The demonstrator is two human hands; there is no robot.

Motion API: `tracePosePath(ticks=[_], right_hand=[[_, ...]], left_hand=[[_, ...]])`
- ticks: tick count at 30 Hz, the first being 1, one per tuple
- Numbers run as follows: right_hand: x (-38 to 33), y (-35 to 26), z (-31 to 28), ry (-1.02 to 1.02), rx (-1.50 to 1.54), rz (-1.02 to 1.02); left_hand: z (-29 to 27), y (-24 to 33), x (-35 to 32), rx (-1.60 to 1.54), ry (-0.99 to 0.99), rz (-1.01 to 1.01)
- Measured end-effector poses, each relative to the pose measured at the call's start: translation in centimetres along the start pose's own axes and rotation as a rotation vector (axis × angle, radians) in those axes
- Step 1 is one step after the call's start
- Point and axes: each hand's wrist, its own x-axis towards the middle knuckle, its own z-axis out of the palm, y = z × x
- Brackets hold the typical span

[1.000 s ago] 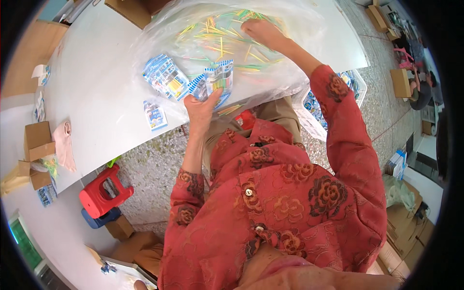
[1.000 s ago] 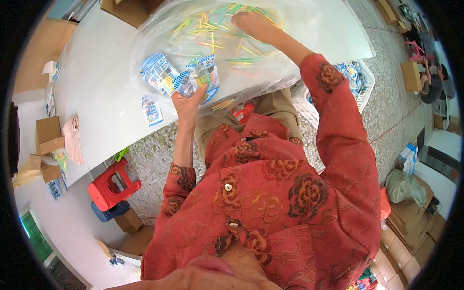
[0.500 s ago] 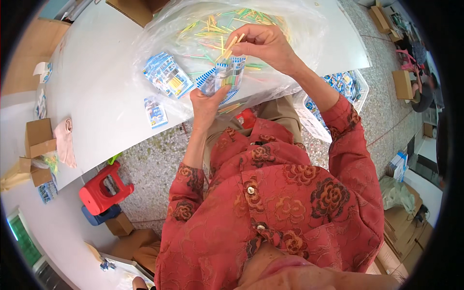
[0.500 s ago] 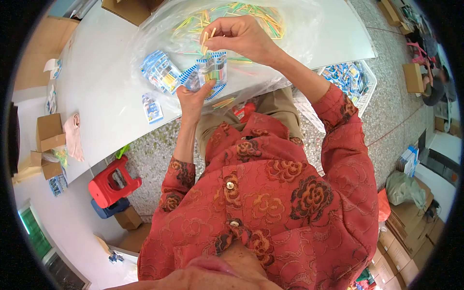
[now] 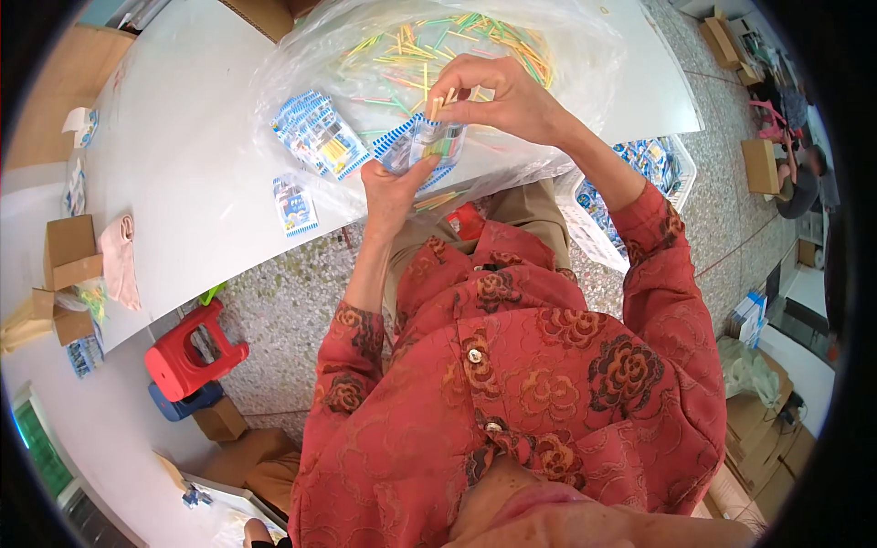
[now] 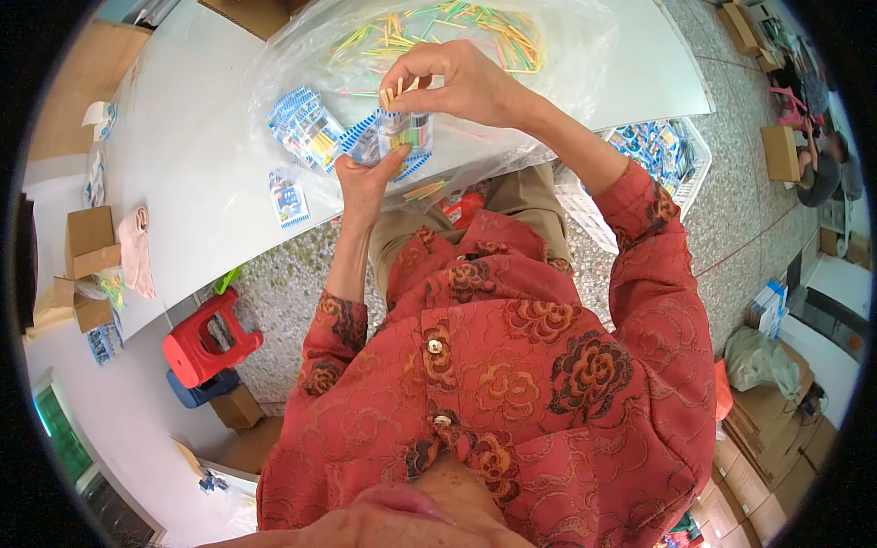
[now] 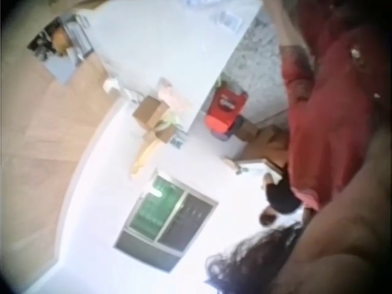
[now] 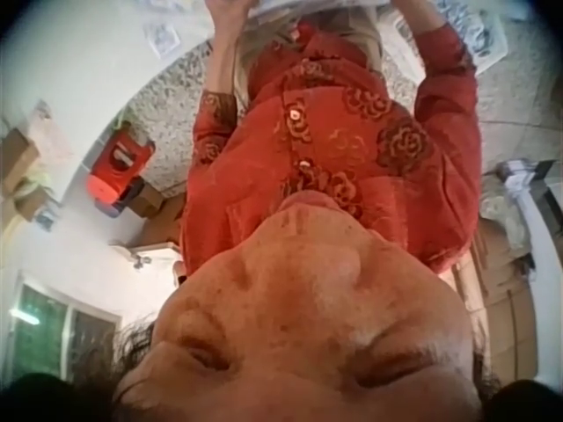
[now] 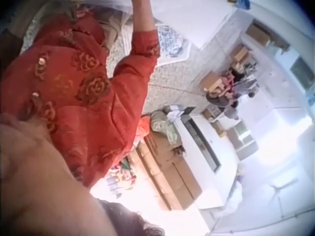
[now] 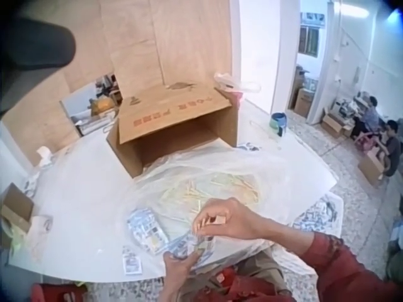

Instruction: Packing individual yellow plastic parts into small plastic bags.

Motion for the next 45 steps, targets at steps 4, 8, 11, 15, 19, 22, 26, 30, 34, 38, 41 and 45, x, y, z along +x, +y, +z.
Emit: tracePosePath(ticks=[4, 8, 11, 15, 19, 22, 26, 30, 34, 38, 41, 45], right_hand=[[0.2, 0.7, 0.3, 0.021, -0.061, 0.024], [0.4, 2.0, 0.4, 0.019, 0.282, 0.213], [0.2, 2.4, 0.8, 0.057, 0.515, 0.347], [-0.3, 2.6, 1.7, 0.014, 0.573, 0.307], [-0.2, 1.4, 1.3, 0.018, 0.578, 0.298], [0.0, 1.0, 1.3, 0.141, 0.504, 0.129], [-0.2, 1.5, 1.4, 0.034, -0.043, 0.014], [0.1, 1.7, 2.3, 0.328, 0.309, 0.073], [-0.5, 3.0, 2.2, 0.175, 0.399, 0.280], [-0.3, 4.2, 3.5, 0.005, 0.247, 0.289], [0.9, 4.1, 4.4, 0.141, 0.504, 0.243], [2.9, 5.6, 6.8, 0.249, 0.574, 0.341]], left_hand=[[0.1, 0.2, -0.1, -0.025, -0.019, -0.006], [0.1, 0.1, -0.1, -0.060, -0.025, -0.010], [0.1, -0.1, 0.1, -0.110, -0.008, -0.001], [0.3, -0.3, 0.1, -0.136, 0.005, 0.004], [0.3, -0.4, 0.1, -0.137, 0.014, -0.010], [0.1, -0.5, 0.2, -0.135, -0.007, 0.007], [-0.1, -0.8, 0.4, -0.174, 0.044, -0.001], [-0.4, -0.6, 0.4, -0.241, 0.061, -0.005], [-0.3, -0.5, -0.1, -0.278, 0.110, -0.016], [-0.9, -0.9, -0.9, -0.273, 0.119, 0.002], [-2.6, -2.0, -2.1, -0.354, 0.208, -0.026], [-5.6, -2.4, -3.9, -0.390, 0.378, -0.056]])
